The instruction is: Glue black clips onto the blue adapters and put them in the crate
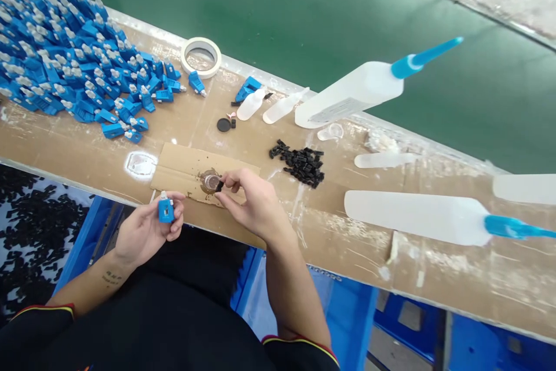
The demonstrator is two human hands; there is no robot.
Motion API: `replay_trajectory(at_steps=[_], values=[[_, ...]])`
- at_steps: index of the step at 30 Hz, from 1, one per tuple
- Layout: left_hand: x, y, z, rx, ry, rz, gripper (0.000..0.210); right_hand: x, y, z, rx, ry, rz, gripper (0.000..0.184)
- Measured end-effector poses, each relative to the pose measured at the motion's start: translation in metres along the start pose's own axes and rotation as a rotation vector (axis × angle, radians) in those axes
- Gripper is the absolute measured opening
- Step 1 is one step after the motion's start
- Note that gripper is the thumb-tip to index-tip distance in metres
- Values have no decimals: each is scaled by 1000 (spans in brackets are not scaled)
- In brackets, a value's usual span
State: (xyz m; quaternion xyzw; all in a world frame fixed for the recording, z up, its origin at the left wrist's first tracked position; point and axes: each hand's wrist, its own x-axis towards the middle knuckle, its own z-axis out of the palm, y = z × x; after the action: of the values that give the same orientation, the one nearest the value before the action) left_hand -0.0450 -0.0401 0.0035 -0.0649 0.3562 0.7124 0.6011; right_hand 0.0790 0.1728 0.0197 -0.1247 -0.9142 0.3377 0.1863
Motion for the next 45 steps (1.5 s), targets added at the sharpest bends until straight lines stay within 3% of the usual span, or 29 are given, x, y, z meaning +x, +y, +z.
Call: replay_trajectory(at_steps=[8,13,17,22,25,29,33,40,45], values=[[2,-1,-17,223,-5,123,44,23,3,-3,-174,-275,44,19],[4,-2,-21,275,-45,187,47,30,1,-5,-212,-334,53,17],[8,-4,-21,287,-53,200,38,18,6,-4,-35,-204,54,21],[14,-8,-9,232,-96,177,37,-19,0,13,525,222,26,27],[20,-12,3,180,-174,114,38,-33,-13,26,612,378,-8,27],[24,-17,13,142,-271,83,38,-38,-25,34,610,369,-25,20],[23,-18,16,161,-289,87,37,-40,-25,32,594,313,-46,16],[19,-15,20,260,-247,110,33,-37,-23,23,484,245,-117,17],[17,-15,21,378,-162,178,31,-41,-26,18,257,194,-150,26]])
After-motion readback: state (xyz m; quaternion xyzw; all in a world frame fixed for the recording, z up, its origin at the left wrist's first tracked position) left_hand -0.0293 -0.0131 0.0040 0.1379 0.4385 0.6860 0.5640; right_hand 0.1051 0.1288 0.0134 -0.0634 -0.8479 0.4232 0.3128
